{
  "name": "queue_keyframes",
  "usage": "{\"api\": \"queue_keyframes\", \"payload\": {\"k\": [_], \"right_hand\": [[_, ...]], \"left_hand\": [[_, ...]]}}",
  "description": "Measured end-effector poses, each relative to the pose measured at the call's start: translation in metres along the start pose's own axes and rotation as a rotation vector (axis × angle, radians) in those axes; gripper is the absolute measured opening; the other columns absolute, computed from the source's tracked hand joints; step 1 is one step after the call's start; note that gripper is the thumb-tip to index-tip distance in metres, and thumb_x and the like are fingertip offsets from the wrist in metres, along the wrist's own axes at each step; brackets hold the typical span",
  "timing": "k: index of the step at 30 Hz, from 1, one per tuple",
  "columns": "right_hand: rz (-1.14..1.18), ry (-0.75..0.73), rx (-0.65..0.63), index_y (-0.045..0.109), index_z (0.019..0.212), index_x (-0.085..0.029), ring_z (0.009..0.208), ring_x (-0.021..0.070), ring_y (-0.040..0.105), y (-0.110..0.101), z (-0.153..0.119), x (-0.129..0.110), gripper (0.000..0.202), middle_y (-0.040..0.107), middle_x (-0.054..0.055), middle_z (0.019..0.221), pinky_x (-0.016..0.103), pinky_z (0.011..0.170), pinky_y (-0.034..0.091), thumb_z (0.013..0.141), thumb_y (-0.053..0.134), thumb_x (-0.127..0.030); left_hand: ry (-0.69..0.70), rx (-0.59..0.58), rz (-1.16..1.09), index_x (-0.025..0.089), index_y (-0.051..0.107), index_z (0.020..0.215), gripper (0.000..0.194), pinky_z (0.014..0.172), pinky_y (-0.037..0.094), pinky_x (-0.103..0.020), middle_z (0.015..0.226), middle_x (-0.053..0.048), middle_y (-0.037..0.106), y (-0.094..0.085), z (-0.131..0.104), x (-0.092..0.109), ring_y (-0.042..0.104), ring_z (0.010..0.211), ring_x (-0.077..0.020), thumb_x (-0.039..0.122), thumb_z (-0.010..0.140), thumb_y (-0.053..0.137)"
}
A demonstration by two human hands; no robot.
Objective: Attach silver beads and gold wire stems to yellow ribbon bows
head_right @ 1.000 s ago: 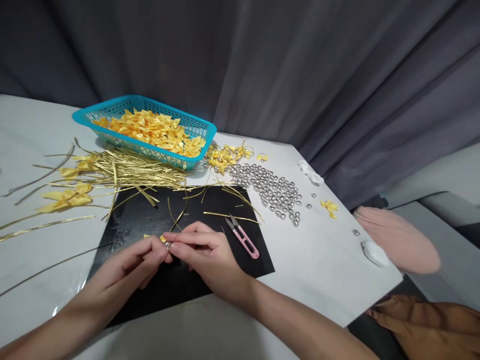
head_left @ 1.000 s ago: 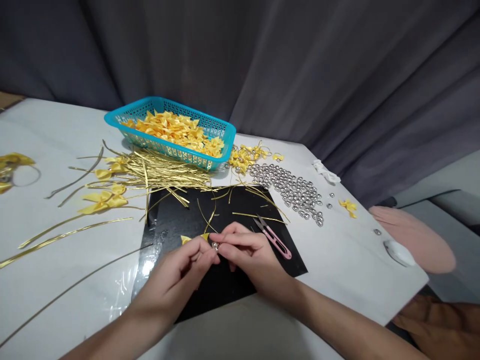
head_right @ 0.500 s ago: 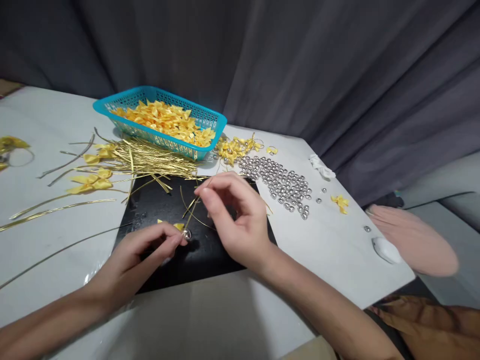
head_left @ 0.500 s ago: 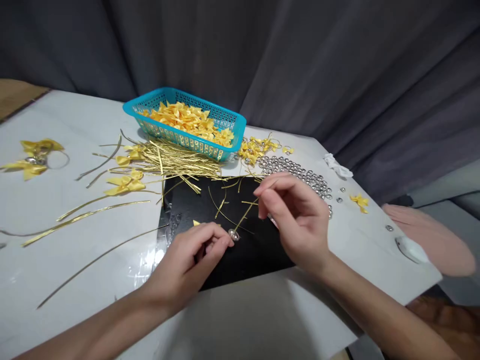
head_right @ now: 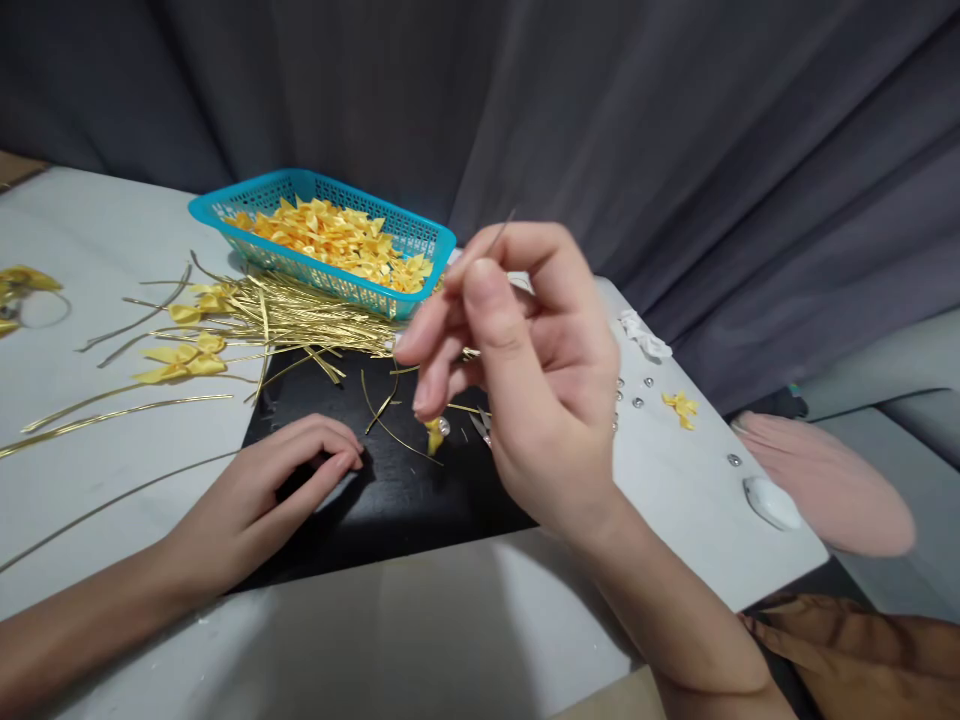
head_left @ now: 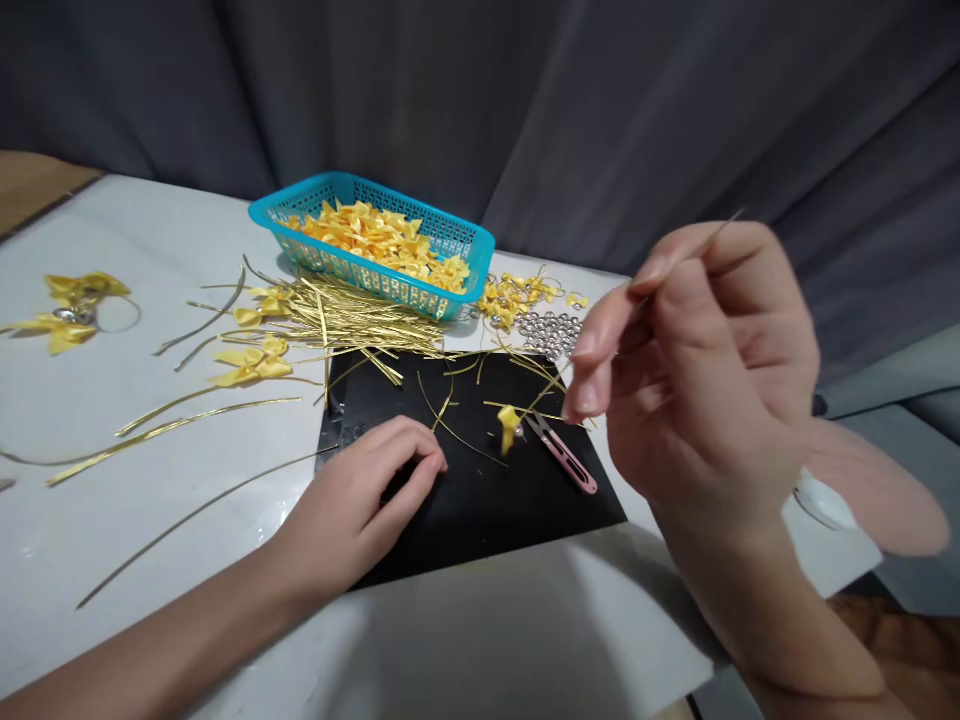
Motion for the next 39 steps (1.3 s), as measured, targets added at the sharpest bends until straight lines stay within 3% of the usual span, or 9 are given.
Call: {"api": "queue_keyframes", "payload": {"k": [3,7,9,13,14,16,25,33,39], "right_hand": [[0.025,0.062,-0.044,0.057,0.086,-0.02,0.047,0.0062,0.058,0.009,-0.003,0.008,0.01,0.066,-0.003,0.069,0.017,0.043,0.05,0.095,0.053,-0.022],[0.084,0.121,-0.08,0.058,0.087,-0.021,0.047,0.006,0.058,0.018,-0.007,0.011,0.012,0.066,-0.004,0.069,0.017,0.045,0.052,0.096,0.049,-0.021],[0.08,0.162,-0.081,0.058,0.087,-0.022,0.047,0.0067,0.058,0.019,-0.008,0.013,0.012,0.066,-0.004,0.069,0.018,0.045,0.051,0.096,0.049,-0.022],[0.014,0.193,-0.046,0.057,0.085,-0.024,0.047,0.0081,0.059,0.012,-0.008,0.015,0.01,0.066,-0.005,0.069,0.02,0.045,0.051,0.094,0.054,-0.029],[0.006,0.176,-0.039,0.057,0.085,-0.024,0.047,0.0078,0.058,0.009,-0.007,0.014,0.011,0.066,-0.005,0.069,0.02,0.044,0.05,0.094,0.055,-0.03],[-0.003,0.14,-0.013,0.058,0.085,-0.023,0.048,0.007,0.058,0.002,-0.006,0.013,0.012,0.065,-0.005,0.069,0.018,0.045,0.05,0.094,0.055,-0.029],[-0.144,0.086,0.099,0.059,0.085,-0.022,0.049,0.0084,0.057,-0.029,-0.014,0.019,0.009,0.064,-0.002,0.067,0.021,0.047,0.048,0.093,0.057,-0.026],[-0.165,0.16,0.157,0.061,0.085,-0.024,0.048,0.0088,0.053,-0.053,-0.028,0.039,0.008,0.061,-0.002,0.067,0.024,0.051,0.053,0.092,0.057,-0.025],[-0.158,0.175,0.158,0.061,0.084,-0.025,0.048,0.009,0.05,-0.051,-0.03,0.042,0.009,0.06,-0.003,0.065,0.024,0.052,0.055,0.092,0.057,-0.024]], "left_hand": [[-0.082,0.065,0.0,0.024,0.056,0.099,0.017,0.078,0.046,-0.031,0.098,-0.002,0.061,-0.003,-0.001,-0.005,0.059,0.088,-0.0191,0.038,0.093,0.048],[-0.116,0.052,-0.022,0.03,0.04,0.132,0.062,0.089,0.046,-0.035,0.126,-0.005,0.056,0.002,-0.001,-0.009,0.057,0.107,-0.0234,0.045,0.079,0.069],[-0.108,0.018,-0.069,0.032,0.037,0.136,0.067,0.092,0.045,-0.035,0.133,-0.005,0.053,0.006,0.0,-0.01,0.056,0.111,-0.0227,0.041,0.079,0.07],[-0.158,-0.071,-0.147,0.025,0.062,0.104,0.02,0.078,0.046,-0.028,0.1,-0.001,0.068,0.009,0.003,-0.014,0.062,0.089,-0.0183,0.035,0.088,0.057],[-0.185,-0.1,-0.17,0.024,0.065,0.095,0.017,0.074,0.045,-0.027,0.09,0.0,0.069,0.01,0.004,-0.016,0.062,0.082,-0.0177,0.035,0.089,0.055],[-0.243,-0.135,-0.237,0.022,0.067,0.088,0.019,0.069,0.044,-0.027,0.083,-0.001,0.07,0.011,0.003,-0.017,0.062,0.075,-0.0172,0.035,0.088,0.054],[-0.406,-0.119,-0.55,0.021,0.062,0.096,0.021,0.069,0.048,-0.025,0.088,-0.001,0.069,0.013,0.002,-0.027,0.063,0.074,-0.0146,0.038,0.082,0.063],[-0.353,-0.141,-0.467,0.021,0.059,0.089,0.023,0.06,0.043,-0.022,0.071,0.003,0.052,0.012,0.004,-0.022,0.05,0.063,-0.0119,0.043,0.089,0.053],[-0.299,-0.169,-0.422,0.023,0.054,0.079,0.019,0.057,0.04,-0.024,0.071,0.002,0.046,0.009,0.001,-0.02,0.045,0.066,-0.0151,0.04,0.087,0.05]]}}
Point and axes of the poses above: each hand's wrist, its own z-axis towards the middle knuckle, its own y-axis out of the palm, x = y × z, the point moved 8 cm from there along z, towards the middle knuckle
